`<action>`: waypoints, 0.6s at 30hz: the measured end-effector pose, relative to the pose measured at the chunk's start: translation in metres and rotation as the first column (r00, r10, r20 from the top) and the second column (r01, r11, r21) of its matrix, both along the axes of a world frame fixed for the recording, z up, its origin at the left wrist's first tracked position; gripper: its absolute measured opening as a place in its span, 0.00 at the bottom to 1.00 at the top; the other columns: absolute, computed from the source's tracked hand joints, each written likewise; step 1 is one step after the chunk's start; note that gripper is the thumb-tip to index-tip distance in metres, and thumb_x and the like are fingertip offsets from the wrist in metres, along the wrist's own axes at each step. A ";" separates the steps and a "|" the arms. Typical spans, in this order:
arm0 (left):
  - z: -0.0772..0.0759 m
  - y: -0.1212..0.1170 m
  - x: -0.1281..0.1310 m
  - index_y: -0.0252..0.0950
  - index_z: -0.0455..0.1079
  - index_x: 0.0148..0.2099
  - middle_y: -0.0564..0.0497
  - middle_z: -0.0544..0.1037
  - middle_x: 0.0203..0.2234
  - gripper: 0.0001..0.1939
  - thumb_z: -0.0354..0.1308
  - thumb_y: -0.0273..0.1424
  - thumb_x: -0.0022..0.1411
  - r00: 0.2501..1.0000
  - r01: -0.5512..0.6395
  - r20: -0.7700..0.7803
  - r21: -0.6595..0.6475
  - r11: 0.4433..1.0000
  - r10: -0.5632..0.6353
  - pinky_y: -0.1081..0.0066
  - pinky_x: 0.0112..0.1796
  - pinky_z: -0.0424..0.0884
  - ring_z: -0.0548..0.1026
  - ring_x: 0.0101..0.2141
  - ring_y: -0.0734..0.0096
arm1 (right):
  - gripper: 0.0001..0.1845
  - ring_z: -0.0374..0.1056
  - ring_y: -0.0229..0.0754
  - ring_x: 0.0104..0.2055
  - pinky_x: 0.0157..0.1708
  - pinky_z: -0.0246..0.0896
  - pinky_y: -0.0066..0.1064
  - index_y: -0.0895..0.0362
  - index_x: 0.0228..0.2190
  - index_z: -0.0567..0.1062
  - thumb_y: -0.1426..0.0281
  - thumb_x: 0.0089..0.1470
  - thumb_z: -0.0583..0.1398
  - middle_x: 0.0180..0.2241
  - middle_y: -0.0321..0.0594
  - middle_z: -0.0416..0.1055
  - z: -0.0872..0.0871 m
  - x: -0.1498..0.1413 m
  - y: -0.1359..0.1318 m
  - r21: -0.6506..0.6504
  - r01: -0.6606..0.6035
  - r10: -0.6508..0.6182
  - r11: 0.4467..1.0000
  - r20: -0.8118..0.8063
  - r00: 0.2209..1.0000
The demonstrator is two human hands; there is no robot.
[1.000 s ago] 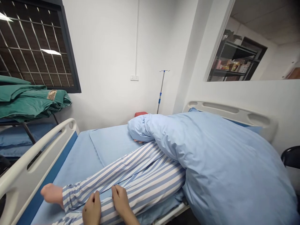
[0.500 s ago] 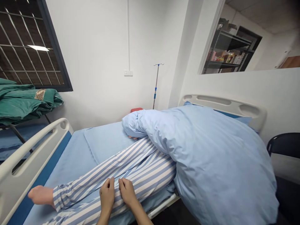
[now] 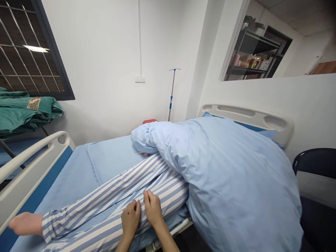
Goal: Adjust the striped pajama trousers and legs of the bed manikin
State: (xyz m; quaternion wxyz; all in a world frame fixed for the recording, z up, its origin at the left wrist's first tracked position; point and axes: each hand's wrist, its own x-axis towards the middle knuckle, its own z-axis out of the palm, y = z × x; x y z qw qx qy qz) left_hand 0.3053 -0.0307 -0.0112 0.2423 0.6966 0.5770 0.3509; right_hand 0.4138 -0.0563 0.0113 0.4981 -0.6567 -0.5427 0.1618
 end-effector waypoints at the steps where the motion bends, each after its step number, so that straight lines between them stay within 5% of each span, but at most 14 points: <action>1: 0.000 -0.001 0.006 0.38 0.56 0.20 0.56 0.62 0.15 0.17 0.45 0.41 0.57 1.000 0.002 -0.018 0.002 1.000 -0.002 0.73 0.28 0.52 0.60 0.22 0.74 | 0.21 0.56 0.35 0.22 0.25 0.44 0.27 0.56 0.20 0.62 0.60 0.60 0.44 0.17 0.33 0.60 -0.001 0.007 -0.001 -0.003 0.008 -0.008 1.000 -0.035 0.999; 6: 0.013 -0.001 0.036 0.39 0.49 0.20 0.57 0.57 0.14 0.20 0.42 0.42 0.59 0.994 -0.015 0.109 -0.039 0.999 0.019 0.74 0.27 0.54 0.60 0.21 0.75 | 0.24 0.56 0.35 0.21 0.24 0.46 0.27 0.56 0.18 0.60 0.57 0.59 0.44 0.16 0.33 0.58 -0.009 0.036 -0.007 -0.028 0.039 -0.043 0.999 -0.176 0.983; 12: 0.009 -0.006 0.063 0.38 0.56 0.21 0.55 0.64 0.17 0.16 0.45 0.40 0.58 0.997 0.079 -0.021 0.036 0.996 -0.079 0.72 0.29 0.54 0.63 0.23 0.73 | 0.23 0.55 0.35 0.21 0.25 0.47 0.27 0.55 0.18 0.60 0.57 0.59 0.45 0.16 0.33 0.58 -0.004 0.057 -0.008 0.010 0.096 -0.093 0.995 -0.177 0.980; 18: 0.026 0.002 0.091 0.39 0.50 0.20 0.58 0.57 0.14 0.20 0.42 0.42 0.60 0.975 0.117 0.194 -0.043 0.992 -0.106 0.74 0.26 0.54 0.59 0.20 0.76 | 0.23 0.57 0.35 0.22 0.25 0.48 0.27 0.56 0.19 0.62 0.57 0.59 0.45 0.18 0.34 0.61 -0.005 0.071 -0.007 -0.012 0.079 -0.080 0.997 -0.172 0.982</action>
